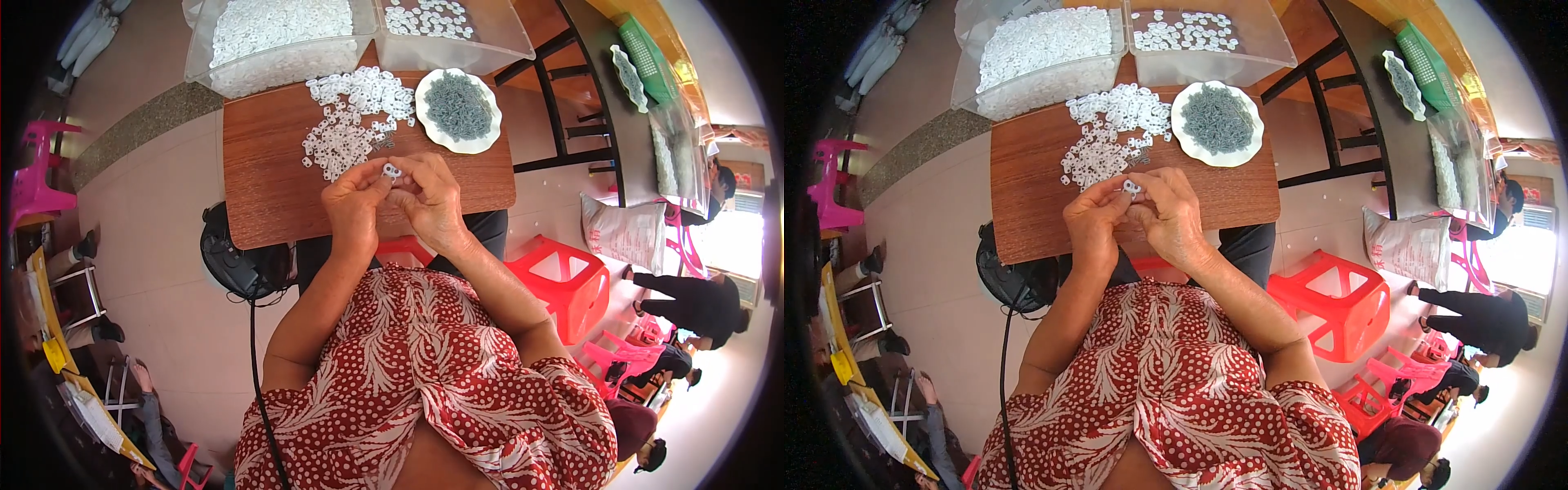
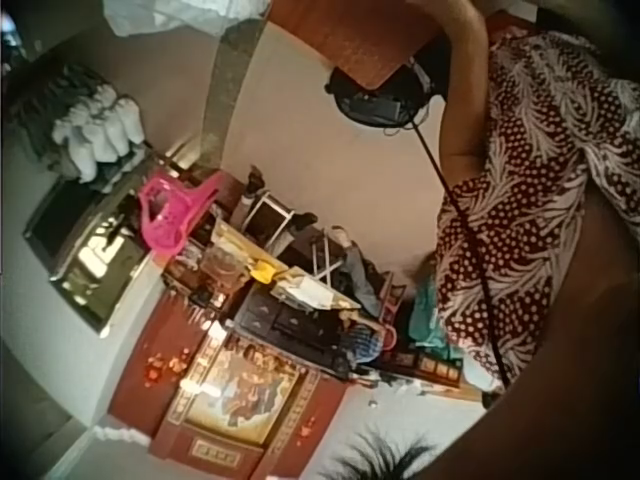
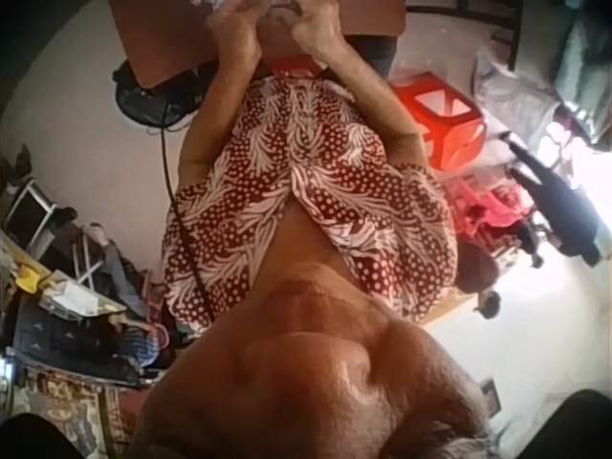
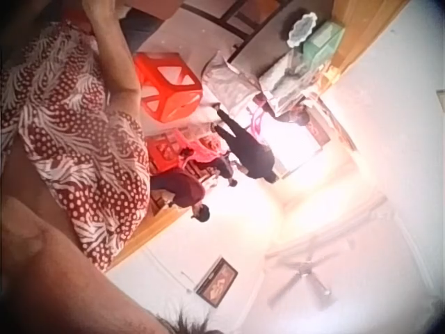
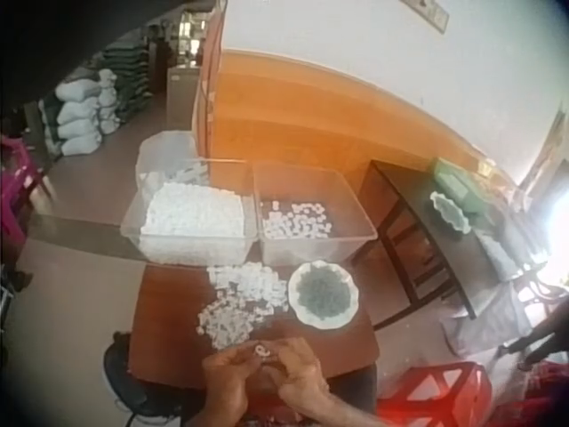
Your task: Manually assemble small white plastic components by hand at a production workstation.
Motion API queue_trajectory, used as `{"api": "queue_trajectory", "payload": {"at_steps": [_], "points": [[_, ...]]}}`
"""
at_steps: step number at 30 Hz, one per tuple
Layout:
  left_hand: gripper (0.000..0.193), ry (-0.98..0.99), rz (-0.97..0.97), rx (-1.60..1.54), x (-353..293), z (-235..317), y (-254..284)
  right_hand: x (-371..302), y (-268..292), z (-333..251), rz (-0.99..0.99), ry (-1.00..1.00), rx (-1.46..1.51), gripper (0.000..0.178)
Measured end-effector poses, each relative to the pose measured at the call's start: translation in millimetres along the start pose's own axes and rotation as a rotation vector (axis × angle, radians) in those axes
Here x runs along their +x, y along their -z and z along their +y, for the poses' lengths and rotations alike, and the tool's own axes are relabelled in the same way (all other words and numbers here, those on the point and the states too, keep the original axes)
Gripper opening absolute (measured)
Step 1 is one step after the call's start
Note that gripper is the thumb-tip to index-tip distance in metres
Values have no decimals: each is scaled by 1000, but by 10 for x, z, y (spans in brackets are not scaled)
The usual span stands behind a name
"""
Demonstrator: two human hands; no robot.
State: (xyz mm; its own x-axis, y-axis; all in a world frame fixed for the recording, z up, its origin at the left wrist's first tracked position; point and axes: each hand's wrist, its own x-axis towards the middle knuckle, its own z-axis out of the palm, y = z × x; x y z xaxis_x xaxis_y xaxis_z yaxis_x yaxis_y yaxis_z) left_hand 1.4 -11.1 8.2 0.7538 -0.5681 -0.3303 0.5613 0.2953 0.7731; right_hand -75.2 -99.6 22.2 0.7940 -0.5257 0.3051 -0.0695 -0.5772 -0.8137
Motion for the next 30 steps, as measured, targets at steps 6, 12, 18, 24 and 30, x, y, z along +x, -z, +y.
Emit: {"api": "queue_trajectory", "payload": {"at_steps": [6, 12, 18, 24, 30], "points": [[19, 28, 11, -13, -21, 29, 10, 11, 2, 19, 39, 141, -141, 37], [19, 39, -11, -38, -58, 59, -17, -4, 5, 50, 49, 128, -125, 34], [19, 7, -40, -39, -68, 67, -28, 12, 33, 37, 68, 204, -175, 31], [20, -17, -82, 89, -29, 56, 52, 20, 33, 47, 48, 144, -139, 32], [20, -70, -163, 144, -14, 53, 109, 11, 19, 57, 76, 153, -96, 34]]}}
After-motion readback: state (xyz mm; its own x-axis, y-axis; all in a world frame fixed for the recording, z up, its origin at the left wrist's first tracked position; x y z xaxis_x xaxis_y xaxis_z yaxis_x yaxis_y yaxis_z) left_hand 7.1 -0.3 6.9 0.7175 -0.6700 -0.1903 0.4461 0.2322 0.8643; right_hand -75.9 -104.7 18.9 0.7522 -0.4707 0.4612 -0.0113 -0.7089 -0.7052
